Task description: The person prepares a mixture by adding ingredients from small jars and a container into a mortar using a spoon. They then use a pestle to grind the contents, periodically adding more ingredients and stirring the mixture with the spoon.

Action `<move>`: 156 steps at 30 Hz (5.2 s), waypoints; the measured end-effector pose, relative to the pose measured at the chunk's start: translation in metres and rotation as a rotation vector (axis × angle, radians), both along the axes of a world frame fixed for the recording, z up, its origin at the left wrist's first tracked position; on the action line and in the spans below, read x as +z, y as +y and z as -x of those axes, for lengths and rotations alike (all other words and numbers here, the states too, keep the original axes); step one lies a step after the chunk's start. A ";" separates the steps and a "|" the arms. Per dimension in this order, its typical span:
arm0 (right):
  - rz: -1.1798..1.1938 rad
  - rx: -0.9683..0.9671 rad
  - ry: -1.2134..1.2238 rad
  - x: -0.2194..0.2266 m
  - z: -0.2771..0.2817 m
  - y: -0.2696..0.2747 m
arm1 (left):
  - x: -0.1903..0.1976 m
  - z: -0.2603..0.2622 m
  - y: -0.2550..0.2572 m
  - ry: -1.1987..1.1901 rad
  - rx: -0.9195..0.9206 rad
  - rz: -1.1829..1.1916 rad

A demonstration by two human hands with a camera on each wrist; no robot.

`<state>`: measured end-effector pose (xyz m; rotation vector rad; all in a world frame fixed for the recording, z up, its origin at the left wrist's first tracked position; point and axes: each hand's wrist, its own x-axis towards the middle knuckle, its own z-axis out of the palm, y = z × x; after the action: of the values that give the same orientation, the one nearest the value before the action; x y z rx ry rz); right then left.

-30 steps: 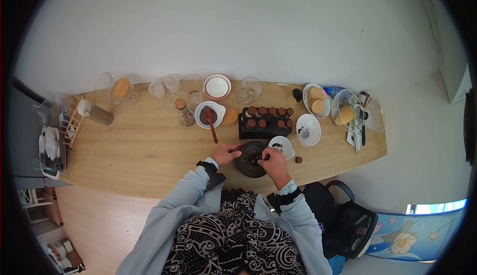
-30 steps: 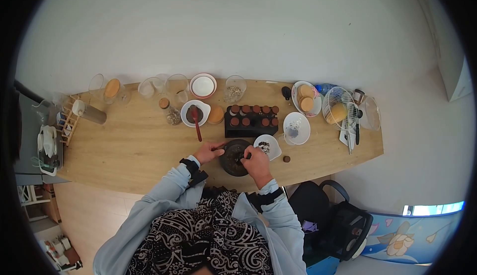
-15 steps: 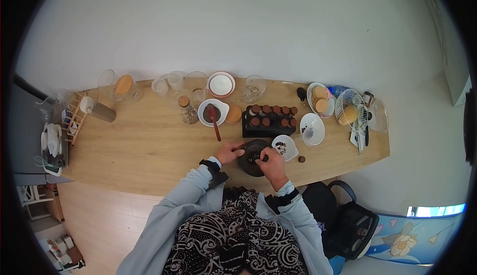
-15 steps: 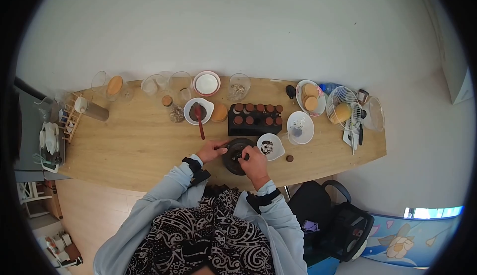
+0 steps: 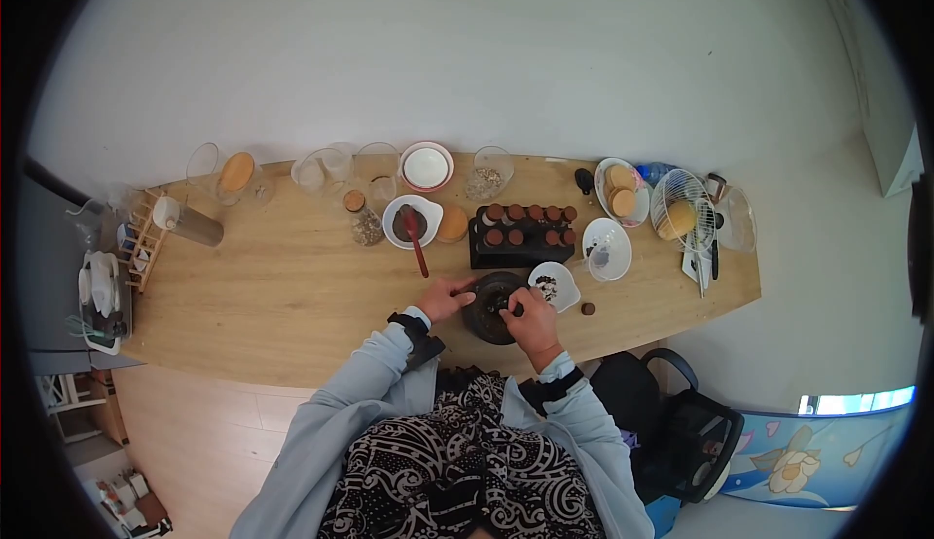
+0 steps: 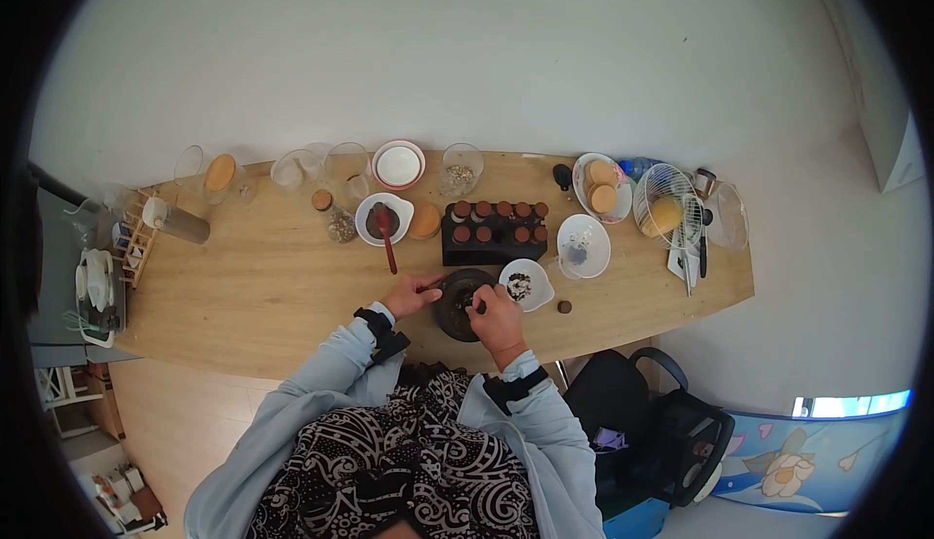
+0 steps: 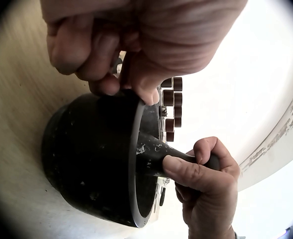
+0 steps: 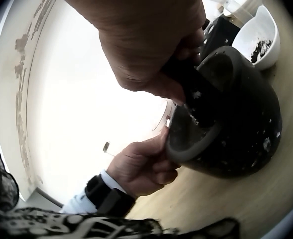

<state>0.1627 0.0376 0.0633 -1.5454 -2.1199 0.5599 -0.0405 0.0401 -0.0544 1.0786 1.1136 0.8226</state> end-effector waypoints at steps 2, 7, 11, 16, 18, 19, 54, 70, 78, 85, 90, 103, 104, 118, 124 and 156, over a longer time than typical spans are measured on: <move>0.062 -0.001 -0.011 -0.001 -0.004 -0.002 | 0.004 0.001 0.001 0.048 -0.017 -0.020; 0.048 0.012 -0.013 -0.002 -0.003 -0.001 | 0.011 0.001 0.000 -0.011 -0.047 -0.010; -0.011 -0.005 0.051 -0.003 -0.005 -0.001 | 0.003 -0.001 -0.002 0.023 -0.006 -0.009; 0.121 -0.011 -0.098 0.010 -0.002 -0.003 | -0.001 -0.001 -0.002 0.001 0.025 -0.074; 0.109 -0.030 -0.122 0.006 0.000 0.000 | 0.001 -0.001 -0.002 -0.006 0.026 -0.061; 0.083 -0.025 -0.045 -0.001 -0.001 0.003 | 0.003 -0.002 -0.002 -0.008 0.021 -0.061; 0.025 0.008 0.030 0.000 -0.002 0.000 | 0.004 0.000 -0.001 -0.023 0.020 -0.014; 0.028 -0.039 0.046 0.006 -0.013 0.004 | -0.003 0.001 -0.005 0.044 0.011 -0.043; 0.048 0.033 0.050 0.001 -0.013 0.002 | 0.001 -0.001 -0.001 -0.057 0.025 -0.015; 0.033 -0.021 0.076 -0.004 -0.011 0.004 | 0.009 0.000 -0.002 -0.027 0.023 -0.011; 0.133 0.056 0.038 0.013 -0.018 0.009 | 0.005 0.001 0.000 0.042 -0.001 -0.049; 0.135 -0.002 0.040 0.008 -0.010 0.005 | -0.002 0.000 0.001 -0.041 0.018 -0.008; 0.181 -0.009 -0.025 0.011 -0.009 0.003 | -0.003 0.001 0.001 -0.042 0.010 -0.021; 0.085 0.005 -0.069 0.009 -0.001 -0.005 | -0.004 -0.002 -0.002 -0.068 0.022 -0.001; 0.097 -0.015 0.033 0.007 -0.014 -0.001 | 0.014 0.002 0.001 0.033 -0.031 0.072; 0.040 -0.062 0.062 0.003 -0.001 0.001 | 0.013 0.000 -0.002 0.040 0.013 -0.006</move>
<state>0.1635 0.0382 0.0665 -1.5890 -2.0196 0.6241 -0.0403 0.0378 -0.0414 1.0979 1.1530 0.8177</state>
